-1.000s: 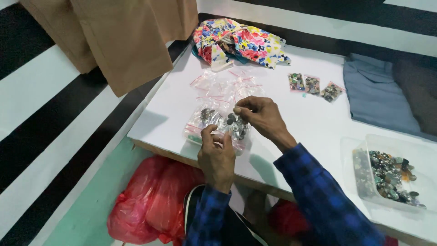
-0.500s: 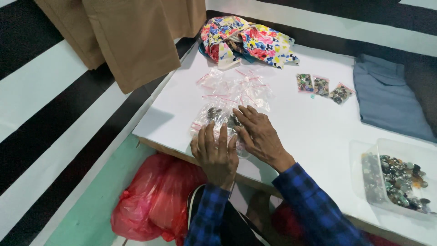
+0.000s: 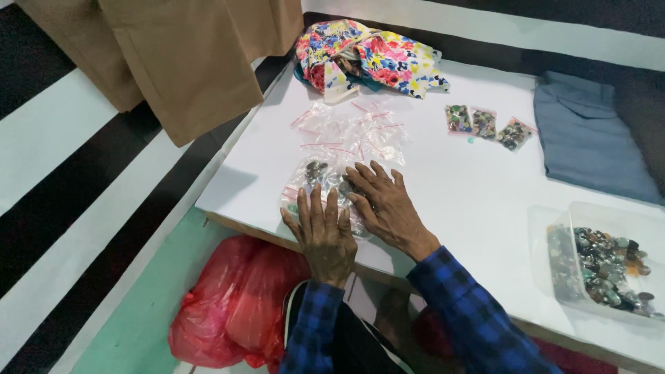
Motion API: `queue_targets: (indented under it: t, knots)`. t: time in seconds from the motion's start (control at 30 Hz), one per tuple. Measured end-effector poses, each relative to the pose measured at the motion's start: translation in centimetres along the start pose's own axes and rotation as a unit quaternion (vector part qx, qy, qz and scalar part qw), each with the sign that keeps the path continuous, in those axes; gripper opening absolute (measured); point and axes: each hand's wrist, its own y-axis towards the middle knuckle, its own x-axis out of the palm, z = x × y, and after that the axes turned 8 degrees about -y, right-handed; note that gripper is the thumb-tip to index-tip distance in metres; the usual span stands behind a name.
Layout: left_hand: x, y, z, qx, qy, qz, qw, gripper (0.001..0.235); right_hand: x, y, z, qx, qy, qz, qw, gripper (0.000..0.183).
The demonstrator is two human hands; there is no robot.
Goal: Sorting small black buttons from a container and placing them into small plastic bags on a work table.
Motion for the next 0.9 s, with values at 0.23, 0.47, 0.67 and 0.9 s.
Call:
queue_targets:
  t: [0.23, 0.47, 0.67, 0.9]
  knots:
    - [0.0, 0.0, 0.0, 0.016, 0.018, -0.023, 0.999, 0.044, 0.1, 0.0, 0.6, 0.009, -0.008, -0.001, 1.000, 0.050]
    - [-0.1, -0.2, 0.0, 0.016, 0.017, -0.024, 0.999, 0.041, -0.1, -0.2, 0.9, 0.021, 0.024, -0.012, 0.999, 0.050]
    - [0.2, -0.4, -0.2, 0.022, 0.018, -0.009, 1.000, 0.046, -0.3, -0.1, 0.9, 0.030, 0.038, -0.017, 0.999, 0.052]
    - [-1.1, 0.4, 0.6, 0.031, 0.025, -0.015, 0.999, 0.048, -1.7, -0.6, 1.0, 0.056, 0.047, -0.005, 0.997, 0.047]
